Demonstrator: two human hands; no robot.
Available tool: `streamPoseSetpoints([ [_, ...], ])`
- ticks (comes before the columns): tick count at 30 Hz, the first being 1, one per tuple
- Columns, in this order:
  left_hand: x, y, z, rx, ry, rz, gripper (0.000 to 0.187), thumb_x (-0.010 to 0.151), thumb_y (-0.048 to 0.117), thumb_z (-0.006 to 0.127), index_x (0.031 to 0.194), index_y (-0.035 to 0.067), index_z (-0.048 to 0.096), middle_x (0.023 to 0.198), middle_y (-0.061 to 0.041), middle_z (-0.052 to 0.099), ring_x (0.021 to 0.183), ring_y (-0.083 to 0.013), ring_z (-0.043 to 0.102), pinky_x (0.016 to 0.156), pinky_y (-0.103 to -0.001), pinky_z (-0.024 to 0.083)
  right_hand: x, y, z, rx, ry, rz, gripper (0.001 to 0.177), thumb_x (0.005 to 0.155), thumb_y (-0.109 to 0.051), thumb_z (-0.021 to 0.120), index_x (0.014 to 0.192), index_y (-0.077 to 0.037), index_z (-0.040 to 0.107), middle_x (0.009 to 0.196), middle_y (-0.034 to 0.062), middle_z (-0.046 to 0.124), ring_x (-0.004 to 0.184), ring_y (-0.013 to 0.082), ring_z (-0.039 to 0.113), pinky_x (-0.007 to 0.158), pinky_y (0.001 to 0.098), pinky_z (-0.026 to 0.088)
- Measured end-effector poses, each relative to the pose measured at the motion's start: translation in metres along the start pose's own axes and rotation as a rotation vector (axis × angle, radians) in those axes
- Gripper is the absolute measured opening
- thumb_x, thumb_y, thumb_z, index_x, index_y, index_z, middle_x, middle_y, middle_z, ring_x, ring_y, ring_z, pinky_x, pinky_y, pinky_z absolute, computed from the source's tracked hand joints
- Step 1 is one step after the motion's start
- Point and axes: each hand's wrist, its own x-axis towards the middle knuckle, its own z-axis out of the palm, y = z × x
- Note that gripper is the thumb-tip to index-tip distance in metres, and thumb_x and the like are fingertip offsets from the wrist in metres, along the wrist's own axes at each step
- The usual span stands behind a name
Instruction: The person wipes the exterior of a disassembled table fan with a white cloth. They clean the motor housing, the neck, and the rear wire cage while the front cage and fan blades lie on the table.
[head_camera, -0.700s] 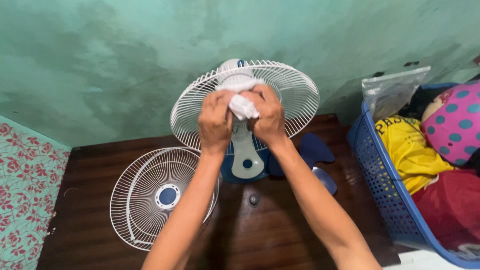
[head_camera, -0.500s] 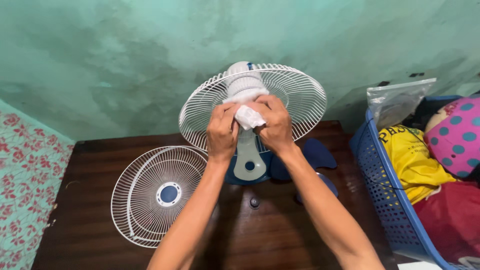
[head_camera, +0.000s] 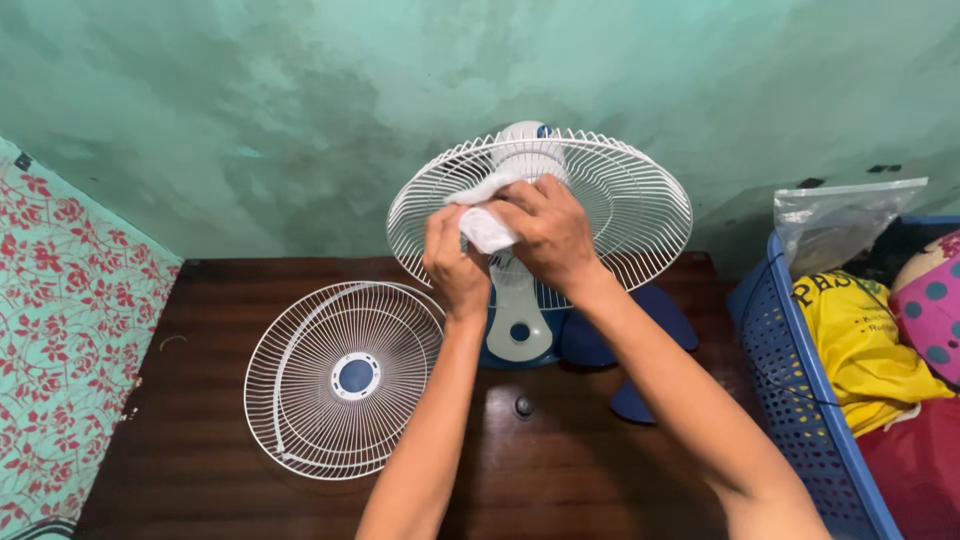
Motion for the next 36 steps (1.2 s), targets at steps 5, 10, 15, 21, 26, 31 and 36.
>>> streamPoseSetpoints([
  [5,-0.021,-0.005,0.003,-0.032,-0.152,-0.085,0.022,0.089,0.005,0.069,0.109,-0.004,0.069,0.107,-0.017,0.068,0.097,-0.0358,0.070,0.083,-0.042,0.056,-0.014,0.003,-0.004,-0.023,-0.082,0.019,0.021,0.082,-0.010,0.073,0.102,-0.015,0.075,0.106,-0.0009,0.068,0.090,0.0262,0.061,0.077,0.0378,0.053],
  [10,-0.002,0.009,-0.021,-0.026,-0.028,-0.003,0.023,0.093,0.010,0.067,0.112,-0.003,0.069,0.109,-0.017,0.068,0.100,-0.0352,0.070,0.087,-0.041,0.056,0.004,-0.008,-0.018,0.028,-0.036,-0.049,0.037,0.078,-0.005,0.068,0.114,-0.010,0.075,0.114,0.0022,0.069,0.094,0.0263,0.061,0.079,0.0367,0.054],
  [15,0.026,0.013,-0.027,0.004,0.153,-0.034,0.031,0.098,0.022,0.067,0.114,-0.004,0.068,0.109,-0.018,0.068,0.101,-0.0352,0.071,0.089,-0.041,0.057,0.032,-0.019,-0.011,0.001,0.012,-0.138,0.037,0.082,-0.003,0.067,0.117,-0.009,0.074,0.118,0.0018,0.070,0.094,0.0247,0.060,0.083,0.0372,0.053],
  [21,0.003,0.000,-0.002,0.021,0.059,-0.033,0.028,0.095,0.018,0.068,0.113,-0.004,0.067,0.109,-0.019,0.067,0.099,-0.0373,0.068,0.086,-0.042,0.055,0.020,-0.004,-0.006,0.031,-0.074,-0.038,0.026,0.081,-0.010,0.069,0.106,-0.015,0.076,0.108,-0.0017,0.070,0.089,0.0273,0.057,0.080,0.0408,0.049],
  [26,-0.024,0.003,0.012,-0.033,-0.123,-0.120,0.025,0.086,0.005,0.072,0.109,-0.001,0.069,0.102,-0.017,0.066,0.093,-0.0355,0.068,0.081,-0.043,0.054,-0.014,0.015,-0.018,0.044,-0.110,0.049,0.033,0.075,-0.009,0.072,0.106,-0.015,0.076,0.104,0.0004,0.070,0.091,0.0303,0.057,0.082,0.0409,0.050],
  [31,-0.011,0.016,0.009,-0.109,-0.201,-0.040,0.029,0.083,-0.004,0.070,0.112,0.001,0.070,0.105,-0.015,0.066,0.096,-0.0342,0.068,0.083,-0.042,0.054,-0.023,0.021,-0.033,0.095,-0.032,0.093,0.041,0.071,-0.005,0.072,0.111,-0.011,0.077,0.105,0.0056,0.072,0.092,0.0300,0.060,0.083,0.0405,0.049],
  [36,0.024,0.026,0.008,-0.066,-0.328,0.053,0.031,0.082,-0.005,0.070,0.113,0.002,0.071,0.106,-0.014,0.066,0.098,-0.0348,0.066,0.084,-0.043,0.053,-0.029,0.038,-0.030,0.151,0.107,0.158,0.037,0.076,0.000,0.069,0.112,-0.005,0.076,0.104,0.0134,0.071,0.098,0.0316,0.064,0.088,0.0414,0.049],
])
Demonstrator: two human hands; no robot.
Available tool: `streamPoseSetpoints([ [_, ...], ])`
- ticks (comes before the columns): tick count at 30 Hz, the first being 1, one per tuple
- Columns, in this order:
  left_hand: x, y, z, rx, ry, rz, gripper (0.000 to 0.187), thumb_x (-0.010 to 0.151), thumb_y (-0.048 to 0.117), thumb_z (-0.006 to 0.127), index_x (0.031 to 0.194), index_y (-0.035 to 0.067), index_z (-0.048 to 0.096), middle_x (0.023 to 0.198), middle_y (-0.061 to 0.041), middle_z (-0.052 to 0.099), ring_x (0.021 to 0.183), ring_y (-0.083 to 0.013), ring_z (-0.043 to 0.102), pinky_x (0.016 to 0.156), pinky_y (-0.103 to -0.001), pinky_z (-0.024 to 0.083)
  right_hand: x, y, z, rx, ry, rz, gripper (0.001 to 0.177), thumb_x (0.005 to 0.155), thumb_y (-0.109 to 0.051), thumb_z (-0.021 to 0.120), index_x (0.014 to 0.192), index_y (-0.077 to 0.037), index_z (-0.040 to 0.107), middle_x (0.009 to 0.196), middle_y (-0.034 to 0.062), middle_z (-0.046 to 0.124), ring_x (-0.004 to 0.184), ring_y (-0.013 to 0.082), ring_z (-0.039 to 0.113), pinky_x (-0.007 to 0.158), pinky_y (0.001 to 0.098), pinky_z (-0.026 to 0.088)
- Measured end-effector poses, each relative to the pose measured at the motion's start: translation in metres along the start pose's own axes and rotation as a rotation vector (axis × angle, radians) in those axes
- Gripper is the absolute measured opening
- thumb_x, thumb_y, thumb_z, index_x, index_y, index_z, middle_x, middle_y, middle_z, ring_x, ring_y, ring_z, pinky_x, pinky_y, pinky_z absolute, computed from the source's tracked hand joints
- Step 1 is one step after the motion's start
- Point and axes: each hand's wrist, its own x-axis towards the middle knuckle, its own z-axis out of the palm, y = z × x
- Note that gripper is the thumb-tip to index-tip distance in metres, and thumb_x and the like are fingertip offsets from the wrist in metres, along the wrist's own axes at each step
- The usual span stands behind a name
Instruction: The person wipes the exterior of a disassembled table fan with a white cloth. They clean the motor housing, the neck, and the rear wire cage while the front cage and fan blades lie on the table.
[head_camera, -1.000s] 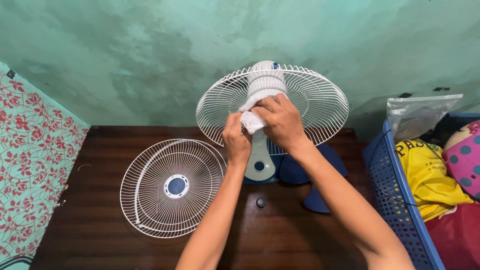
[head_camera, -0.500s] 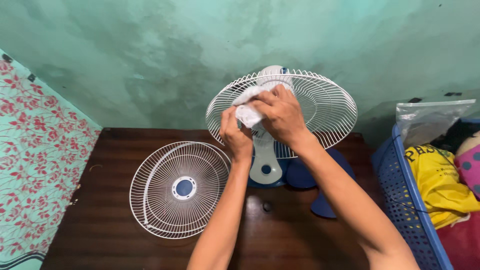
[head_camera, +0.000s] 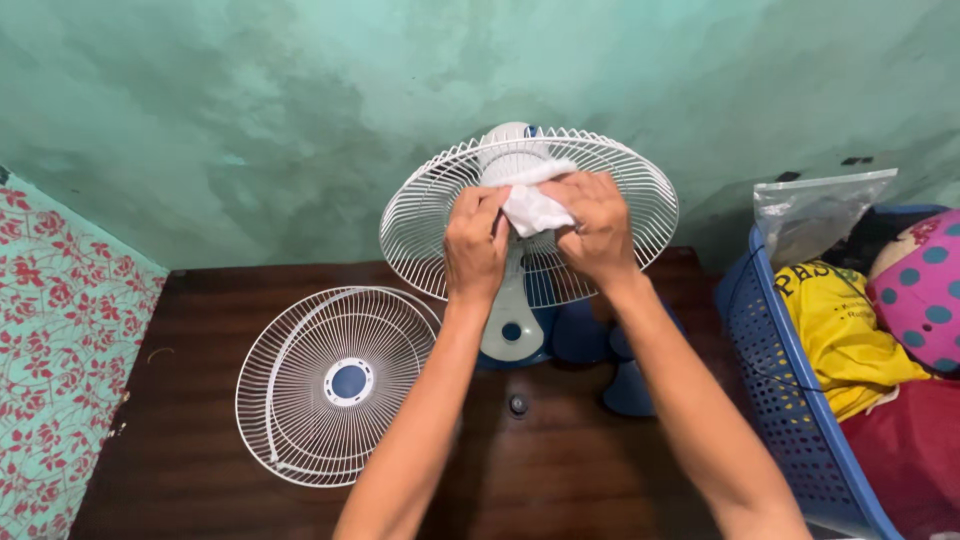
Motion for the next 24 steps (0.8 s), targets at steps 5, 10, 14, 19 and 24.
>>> streamPoseSetpoints([
  [5,-0.008,0.006,-0.006,0.046,-0.083,0.015,0.024,0.085,-0.003,0.071,0.108,0.004,0.071,0.103,-0.012,0.066,0.100,-0.0343,0.065,0.086,-0.044,0.052,-0.032,-0.008,0.018,0.150,0.017,0.290,0.035,0.079,0.002,0.063,0.111,-0.006,0.076,0.105,0.0118,0.073,0.098,0.0294,0.067,0.087,0.0380,0.054],
  [10,-0.005,0.006,-0.010,0.067,-0.106,0.049,0.028,0.085,-0.003,0.070,0.112,0.004,0.072,0.105,-0.012,0.064,0.102,-0.0349,0.064,0.086,-0.044,0.052,-0.032,-0.023,0.015,0.012,0.047,0.261,0.037,0.080,-0.001,0.071,0.117,-0.004,0.071,0.110,0.0152,0.071,0.098,0.0361,0.064,0.088,0.0422,0.051],
  [14,-0.004,0.002,-0.008,0.058,-0.138,0.074,0.032,0.083,-0.004,0.070,0.114,0.005,0.072,0.109,-0.012,0.065,0.104,-0.0346,0.064,0.087,-0.044,0.052,-0.034,-0.023,0.022,0.020,0.029,0.277,0.044,0.084,-0.002,0.073,0.127,-0.002,0.063,0.107,0.0189,0.069,0.099,0.0389,0.064,0.088,0.0438,0.051],
  [19,-0.008,0.006,-0.012,-0.057,-0.146,0.100,0.033,0.087,-0.003,0.071,0.119,0.005,0.067,0.116,-0.014,0.063,0.107,-0.0348,0.064,0.089,-0.042,0.053,-0.051,-0.019,0.024,0.137,0.048,0.382,0.049,0.079,0.005,0.066,0.127,-0.001,0.059,0.117,0.0221,0.069,0.109,0.0403,0.069,0.093,0.0422,0.055],
  [24,0.005,0.003,-0.011,-0.133,-0.179,0.016,0.040,0.093,-0.004,0.067,0.131,0.005,0.062,0.119,-0.017,0.061,0.097,-0.0319,0.066,0.080,-0.040,0.054,-0.052,-0.008,0.025,0.023,0.134,0.294,0.042,0.079,0.007,0.068,0.121,-0.002,0.069,0.120,0.0219,0.068,0.107,0.0397,0.071,0.094,0.0425,0.056],
])
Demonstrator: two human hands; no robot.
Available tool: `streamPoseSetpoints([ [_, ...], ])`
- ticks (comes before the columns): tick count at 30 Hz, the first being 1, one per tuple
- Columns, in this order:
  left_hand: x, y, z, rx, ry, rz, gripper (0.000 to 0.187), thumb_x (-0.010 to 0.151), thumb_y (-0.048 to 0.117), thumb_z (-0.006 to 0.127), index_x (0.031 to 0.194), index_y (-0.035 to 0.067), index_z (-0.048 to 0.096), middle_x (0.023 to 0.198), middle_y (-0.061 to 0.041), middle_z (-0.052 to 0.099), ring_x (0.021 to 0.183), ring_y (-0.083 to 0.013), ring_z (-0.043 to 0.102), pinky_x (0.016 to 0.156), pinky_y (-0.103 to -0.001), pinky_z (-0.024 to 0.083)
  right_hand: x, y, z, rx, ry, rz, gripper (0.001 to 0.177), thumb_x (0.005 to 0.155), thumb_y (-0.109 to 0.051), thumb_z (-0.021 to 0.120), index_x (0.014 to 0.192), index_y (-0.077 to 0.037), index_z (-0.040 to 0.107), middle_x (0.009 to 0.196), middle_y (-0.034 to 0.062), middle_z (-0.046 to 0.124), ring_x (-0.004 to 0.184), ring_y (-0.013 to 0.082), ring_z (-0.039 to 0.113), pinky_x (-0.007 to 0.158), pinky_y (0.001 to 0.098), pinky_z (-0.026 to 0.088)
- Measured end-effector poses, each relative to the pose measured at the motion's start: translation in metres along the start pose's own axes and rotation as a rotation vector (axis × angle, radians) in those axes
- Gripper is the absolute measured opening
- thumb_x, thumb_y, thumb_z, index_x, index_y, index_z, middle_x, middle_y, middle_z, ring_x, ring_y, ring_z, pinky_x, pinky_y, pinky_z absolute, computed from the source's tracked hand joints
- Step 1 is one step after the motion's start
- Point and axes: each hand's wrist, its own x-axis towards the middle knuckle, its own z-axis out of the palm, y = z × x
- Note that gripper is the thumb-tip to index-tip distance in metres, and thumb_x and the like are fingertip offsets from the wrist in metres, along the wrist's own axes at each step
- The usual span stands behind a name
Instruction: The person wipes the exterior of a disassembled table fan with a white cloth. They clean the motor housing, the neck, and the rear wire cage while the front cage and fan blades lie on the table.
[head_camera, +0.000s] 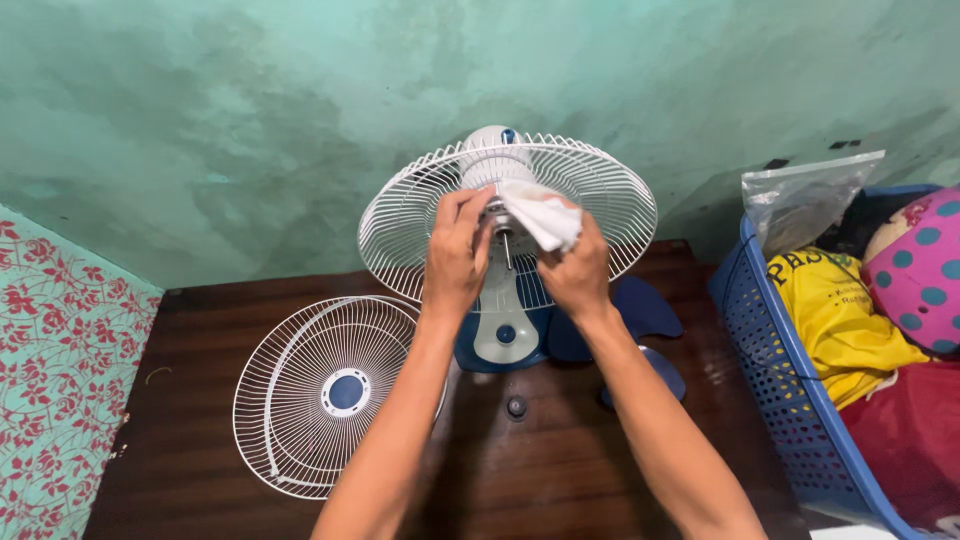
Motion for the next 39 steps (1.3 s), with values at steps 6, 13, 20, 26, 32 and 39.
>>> streamPoseSetpoints([
  [6,-0.004,-0.006,-0.003,0.006,0.043,-0.022,0.041,0.093,-0.009,0.060,0.132,0.005,0.063,0.111,-0.015,0.063,0.091,-0.0315,0.066,0.078,-0.038,0.055,-0.026,0.006,0.021,0.184,-0.081,0.310,0.029,0.090,-0.003,0.066,0.118,-0.001,0.072,0.107,0.0178,0.075,0.100,0.0351,0.074,0.084,0.0370,0.057],
  [13,-0.023,-0.015,-0.007,0.062,0.072,-0.062,0.033,0.095,-0.004,0.062,0.126,0.003,0.065,0.109,-0.016,0.065,0.098,-0.0311,0.068,0.085,-0.039,0.054,-0.036,0.018,0.020,0.224,0.013,0.296,0.030,0.088,-0.006,0.068,0.118,0.000,0.068,0.107,0.0182,0.075,0.097,0.0337,0.076,0.084,0.0383,0.058],
  [20,-0.027,-0.021,-0.017,0.026,0.062,-0.214,0.027,0.099,0.006,0.061,0.126,0.003,0.066,0.099,-0.015,0.068,0.085,-0.0247,0.070,0.077,-0.036,0.055,-0.021,0.005,0.007,0.111,-0.078,0.143,0.027,0.087,-0.008,0.074,0.113,-0.004,0.070,0.111,0.0154,0.073,0.102,0.0342,0.069,0.089,0.0409,0.054],
  [26,-0.029,-0.035,-0.006,-0.320,0.089,-0.463,0.030,0.107,0.016,0.053,0.133,0.002,0.055,0.102,-0.010,0.072,0.082,-0.0115,0.070,0.066,-0.026,0.059,0.032,-0.028,-0.004,-0.254,-0.075,-0.274,0.034,0.082,-0.012,0.073,0.116,-0.012,0.074,0.112,0.0066,0.064,0.106,0.0286,0.057,0.092,0.0413,0.046],
  [32,-0.038,-0.053,0.008,-0.381,0.144,-0.457,0.030,0.102,0.013,0.061,0.127,-0.001,0.052,0.094,-0.009,0.069,0.079,-0.0086,0.065,0.064,-0.024,0.056,0.052,-0.034,0.009,-0.299,-0.371,-0.475,0.030,0.084,-0.016,0.070,0.114,-0.014,0.072,0.108,0.0013,0.062,0.099,0.0254,0.056,0.084,0.0393,0.047],
  [39,-0.025,-0.045,0.014,-0.324,0.186,-0.401,0.021,0.103,0.015,0.066,0.116,-0.001,0.065,0.088,-0.006,0.071,0.073,-0.0070,0.063,0.061,-0.024,0.054,0.049,-0.023,0.000,-0.192,-0.283,-0.441,0.041,0.079,-0.016,0.079,0.119,-0.012,0.073,0.111,0.0048,0.062,0.099,0.0276,0.060,0.084,0.0395,0.052],
])
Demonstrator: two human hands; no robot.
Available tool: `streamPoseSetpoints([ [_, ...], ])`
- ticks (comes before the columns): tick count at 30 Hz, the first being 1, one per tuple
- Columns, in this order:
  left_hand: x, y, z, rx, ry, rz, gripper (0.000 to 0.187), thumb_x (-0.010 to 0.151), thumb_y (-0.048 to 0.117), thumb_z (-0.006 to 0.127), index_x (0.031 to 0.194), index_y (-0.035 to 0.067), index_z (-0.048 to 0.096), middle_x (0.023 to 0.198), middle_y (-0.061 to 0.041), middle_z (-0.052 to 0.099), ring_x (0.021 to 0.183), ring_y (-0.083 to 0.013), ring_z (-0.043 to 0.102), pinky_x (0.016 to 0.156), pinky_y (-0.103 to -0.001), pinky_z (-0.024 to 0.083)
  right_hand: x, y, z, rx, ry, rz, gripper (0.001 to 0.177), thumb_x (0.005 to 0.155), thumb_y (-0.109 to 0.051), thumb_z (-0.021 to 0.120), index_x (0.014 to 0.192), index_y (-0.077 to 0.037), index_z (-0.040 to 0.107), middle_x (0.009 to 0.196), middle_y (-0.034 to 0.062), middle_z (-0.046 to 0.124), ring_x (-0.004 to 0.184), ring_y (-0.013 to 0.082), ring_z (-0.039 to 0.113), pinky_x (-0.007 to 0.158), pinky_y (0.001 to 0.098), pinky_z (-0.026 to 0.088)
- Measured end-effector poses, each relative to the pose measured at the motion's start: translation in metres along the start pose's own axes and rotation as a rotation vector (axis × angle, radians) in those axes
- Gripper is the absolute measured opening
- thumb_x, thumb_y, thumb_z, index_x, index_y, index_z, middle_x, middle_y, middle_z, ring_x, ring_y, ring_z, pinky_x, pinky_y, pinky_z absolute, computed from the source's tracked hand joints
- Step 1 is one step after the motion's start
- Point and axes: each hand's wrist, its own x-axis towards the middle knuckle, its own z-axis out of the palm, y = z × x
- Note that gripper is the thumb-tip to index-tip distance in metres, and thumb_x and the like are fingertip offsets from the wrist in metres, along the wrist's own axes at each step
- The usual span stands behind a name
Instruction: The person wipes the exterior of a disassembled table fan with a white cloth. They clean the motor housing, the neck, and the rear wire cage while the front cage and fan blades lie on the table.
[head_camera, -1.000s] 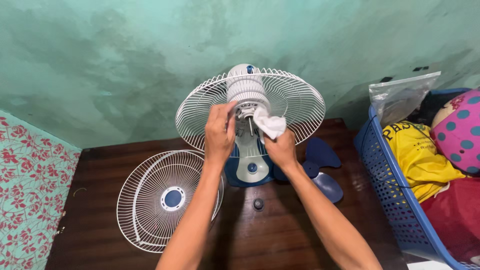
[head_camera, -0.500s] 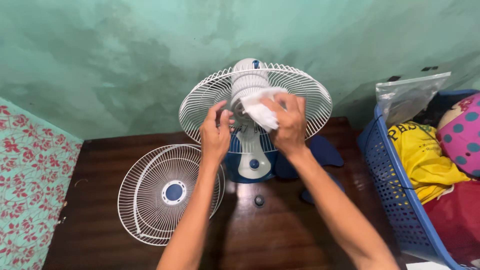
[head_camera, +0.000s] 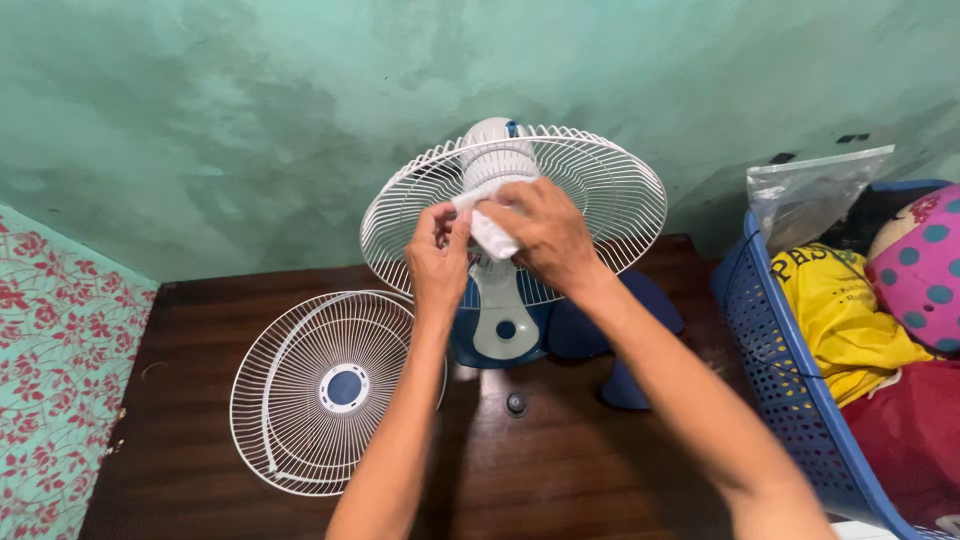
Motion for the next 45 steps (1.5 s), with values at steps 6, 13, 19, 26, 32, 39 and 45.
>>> streamPoseSetpoints([
  [6,-0.005,0.011,-0.016,0.035,-0.082,-0.139,0.025,0.104,0.021,0.059,0.116,0.001,0.068,0.088,-0.006,0.076,0.069,-0.0077,0.066,0.056,-0.024,0.053,-0.036,-0.010,0.025,0.337,0.308,0.450,0.041,0.084,-0.005,0.081,0.124,-0.007,0.071,0.112,0.0143,0.063,0.099,0.0273,0.068,0.085,0.0342,0.055],
  [13,-0.028,-0.025,-0.043,0.050,-0.157,-0.269,0.028,0.104,0.022,0.057,0.120,0.001,0.067,0.090,-0.007,0.074,0.072,-0.0086,0.067,0.059,-0.024,0.057,-0.101,-0.012,0.107,0.458,0.641,0.791,0.037,0.087,0.005,0.069,0.124,0.002,0.061,0.111,0.0109,0.066,0.102,0.0220,0.067,0.092,0.0339,0.054],
  [19,-0.035,-0.037,-0.048,0.151,-0.192,-0.306,0.031,0.101,0.023,0.058,0.122,0.001,0.066,0.093,-0.007,0.075,0.074,-0.0100,0.068,0.060,-0.025,0.057,-0.115,-0.039,0.158,0.903,0.570,1.270,0.022,0.089,-0.003,0.072,0.110,0.002,0.068,0.096,0.0096,0.071,0.084,0.0168,0.066,0.073,0.0335,0.053],
  [26,-0.039,-0.027,-0.055,0.317,-0.153,-0.235,0.044,0.099,0.031,0.063,0.131,0.000,0.062,0.107,-0.013,0.073,0.091,-0.0184,0.070,0.081,-0.033,0.056,-0.088,-0.055,0.131,0.606,0.179,0.924,0.020,0.091,-0.010,0.072,0.109,-0.003,0.073,0.100,0.0117,0.075,0.090,0.0286,0.074,0.077,0.0351,0.056],
  [32,-0.034,-0.007,-0.037,0.282,-0.168,-0.115,0.050,0.095,0.034,0.069,0.127,-0.003,0.062,0.111,-0.019,0.070,0.100,-0.0288,0.070,0.087,-0.036,0.055,-0.077,-0.072,0.107,0.609,0.187,0.624,0.045,0.086,0.000,0.063,0.132,-0.001,0.064,0.133,0.0179,0.062,0.121,0.0366,0.064,0.102,0.0387,0.051],
  [39,-0.018,-0.004,-0.023,0.480,0.032,-0.076,0.024,0.096,0.022,0.065,0.107,0.001,0.069,0.099,-0.019,0.072,0.090,-0.0355,0.071,0.082,-0.043,0.054,-0.085,-0.067,0.097,0.526,0.020,0.378,0.070,0.080,0.000,0.068,0.146,0.008,0.046,0.146,0.0274,0.051,0.138,0.0444,0.048,0.116,0.0444,0.039],
  [45,-0.003,0.014,-0.014,0.428,0.146,0.356,0.019,0.100,0.009,0.063,0.117,0.000,0.062,0.105,-0.019,0.067,0.091,-0.0390,0.068,0.079,-0.047,0.053,-0.106,-0.067,0.078,0.679,0.044,0.646,0.061,0.090,-0.005,0.065,0.148,0.002,0.046,0.146,0.0212,0.055,0.127,0.0312,0.061,0.096,0.0350,0.055],
])
